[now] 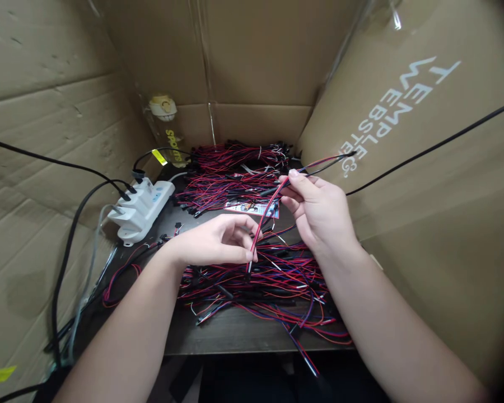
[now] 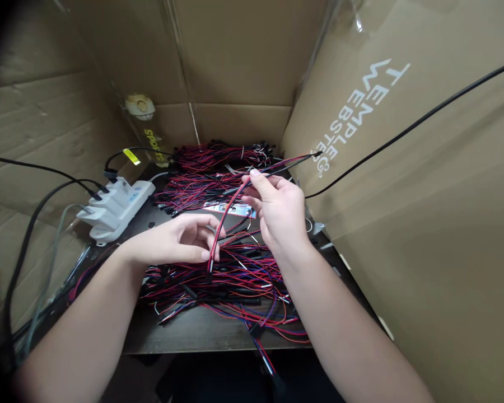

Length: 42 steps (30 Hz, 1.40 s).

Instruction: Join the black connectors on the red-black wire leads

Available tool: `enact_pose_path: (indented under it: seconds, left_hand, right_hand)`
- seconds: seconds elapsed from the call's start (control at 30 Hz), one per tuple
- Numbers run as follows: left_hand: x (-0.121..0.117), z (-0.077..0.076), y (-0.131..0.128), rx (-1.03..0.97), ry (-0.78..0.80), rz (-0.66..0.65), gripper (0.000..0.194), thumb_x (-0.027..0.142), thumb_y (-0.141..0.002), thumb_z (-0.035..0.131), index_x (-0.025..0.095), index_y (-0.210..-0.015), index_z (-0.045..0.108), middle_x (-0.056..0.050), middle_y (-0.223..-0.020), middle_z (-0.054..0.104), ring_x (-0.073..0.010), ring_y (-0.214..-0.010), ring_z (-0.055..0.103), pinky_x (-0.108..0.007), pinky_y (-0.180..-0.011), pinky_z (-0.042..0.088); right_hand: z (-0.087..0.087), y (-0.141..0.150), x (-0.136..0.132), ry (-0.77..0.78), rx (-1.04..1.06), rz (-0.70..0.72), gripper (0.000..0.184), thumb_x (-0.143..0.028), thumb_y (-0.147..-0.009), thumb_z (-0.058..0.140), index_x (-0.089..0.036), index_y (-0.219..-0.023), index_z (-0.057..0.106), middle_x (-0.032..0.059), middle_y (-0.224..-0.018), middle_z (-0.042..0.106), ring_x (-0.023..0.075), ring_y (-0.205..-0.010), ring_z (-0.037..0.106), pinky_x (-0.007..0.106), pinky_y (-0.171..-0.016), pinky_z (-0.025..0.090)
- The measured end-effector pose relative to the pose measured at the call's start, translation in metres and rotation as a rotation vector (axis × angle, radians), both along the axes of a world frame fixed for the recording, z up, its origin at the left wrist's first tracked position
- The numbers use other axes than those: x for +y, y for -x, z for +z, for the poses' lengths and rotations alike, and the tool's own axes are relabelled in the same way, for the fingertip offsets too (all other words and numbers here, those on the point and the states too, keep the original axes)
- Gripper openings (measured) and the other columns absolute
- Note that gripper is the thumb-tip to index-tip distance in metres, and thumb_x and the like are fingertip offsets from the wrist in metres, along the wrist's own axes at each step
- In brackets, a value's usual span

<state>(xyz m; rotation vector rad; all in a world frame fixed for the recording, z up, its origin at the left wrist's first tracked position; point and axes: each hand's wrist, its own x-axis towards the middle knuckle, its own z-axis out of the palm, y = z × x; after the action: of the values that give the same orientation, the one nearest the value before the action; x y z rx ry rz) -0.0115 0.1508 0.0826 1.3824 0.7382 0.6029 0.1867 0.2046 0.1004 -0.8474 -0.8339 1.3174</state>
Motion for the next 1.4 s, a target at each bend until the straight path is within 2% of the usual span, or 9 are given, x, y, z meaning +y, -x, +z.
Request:
enact_pose_path:
  seconds: [0.27,0.63,0.77,0.9,1.0,1.1,1.2,1.3,1.4]
  left_hand:
    - [-0.003,0.003,-0.003,0.098,-0.086,0.007,0.017,0.015,-0.077,0.076,0.016,-0.086,0.061,-0.002,-0.081,0.065,-0.0105,-0.073,0.060,-0.024,-0.070,0.050]
    - [0.003,-0.004,-0.001,0.079,-0.109,0.190,0.029,0.022,-0.074,0.084,0.015,-0.096,0.067,-0.002,-0.079,0.069,-0.0105,-0.071,0.065,-0.023,-0.070,0.054]
    - [0.003,-0.005,-0.002,0.057,-0.103,0.279,0.037,0.023,-0.072,0.087,0.015,-0.102,0.067,-0.004,-0.082,0.074,-0.0121,-0.074,0.071,-0.024,-0.074,0.058]
    - [0.000,-0.002,-0.002,0.026,-0.100,0.293,0.039,0.025,-0.072,0.089,0.016,-0.103,0.067,-0.005,-0.081,0.076,-0.0137,-0.070,0.073,-0.025,-0.070,0.060]
    - [-0.001,0.000,-0.003,0.010,-0.124,0.302,0.037,0.027,-0.072,0.089,0.016,-0.100,0.068,-0.004,-0.079,0.075,-0.0135,-0.067,0.071,-0.024,-0.066,0.059]
    - [-0.003,0.002,-0.003,-0.005,-0.146,0.300,0.037,0.028,-0.072,0.090,0.016,-0.100,0.069,-0.002,-0.076,0.073,-0.0123,-0.065,0.070,-0.022,-0.064,0.057]
    - [-0.004,0.004,-0.003,-0.016,-0.166,0.330,0.035,0.026,-0.072,0.090,0.016,-0.100,0.071,-0.001,-0.074,0.072,-0.0114,-0.065,0.069,-0.021,-0.064,0.056]
    - [-0.005,0.007,-0.004,-0.028,-0.169,0.343,0.029,0.021,-0.071,0.090,0.015,-0.094,0.074,-0.004,-0.079,0.076,-0.0127,-0.071,0.071,-0.021,-0.069,0.057]
    - [-0.005,0.009,-0.005,-0.020,-0.177,0.317,0.018,0.018,-0.075,0.086,0.014,-0.089,0.075,-0.005,-0.082,0.077,-0.0136,-0.074,0.071,-0.022,-0.071,0.057]
  right_hand:
    - [-0.003,-0.011,0.013,-0.080,-0.132,-0.101,0.026,-0.035,-0.077,0.080,-0.018,-0.086,0.062,0.0035,-0.093,0.073,0.0102,-0.078,0.069,0.018,-0.062,0.058]
    - [-0.001,-0.016,0.014,-0.095,-0.119,-0.110,0.027,-0.034,-0.074,0.081,-0.018,-0.086,0.063,0.0044,-0.093,0.072,0.0100,-0.073,0.066,0.019,-0.057,0.055]
    - [0.001,-0.018,0.014,-0.148,-0.176,-0.152,0.026,-0.038,-0.077,0.078,-0.020,-0.088,0.062,0.0042,-0.094,0.072,0.0117,-0.073,0.066,0.022,-0.058,0.055]
    - [0.004,-0.013,0.007,-0.232,-0.151,-0.162,0.026,-0.035,-0.076,0.080,-0.022,-0.087,0.060,0.0027,-0.088,0.070,0.0119,-0.071,0.065,0.024,-0.062,0.056]
    - [0.003,-0.007,-0.001,-0.254,-0.136,-0.056,0.029,-0.033,-0.073,0.084,-0.022,-0.089,0.062,0.0012,-0.083,0.069,0.0118,-0.071,0.066,0.025,-0.067,0.057]
    - [0.000,-0.003,-0.007,-0.209,-0.188,0.110,0.035,-0.036,-0.071,0.089,-0.020,-0.091,0.064,-0.0008,-0.076,0.067,0.0096,-0.064,0.062,0.022,-0.061,0.053]
    - [-0.004,-0.003,-0.012,-0.127,-0.291,0.369,0.037,-0.040,-0.070,0.091,-0.017,-0.087,0.068,-0.0006,-0.073,0.068,0.0082,-0.059,0.059,0.021,-0.056,0.048]
    - [-0.009,-0.003,-0.015,-0.107,-0.436,0.654,0.034,-0.043,-0.072,0.089,-0.014,-0.081,0.074,0.0026,-0.074,0.072,0.0103,-0.065,0.064,0.022,-0.063,0.050]
    - [-0.013,0.000,-0.016,-0.143,-0.483,0.697,0.033,-0.045,-0.075,0.087,-0.014,-0.079,0.078,0.0029,-0.071,0.072,0.0110,-0.066,0.063,0.023,-0.067,0.050]
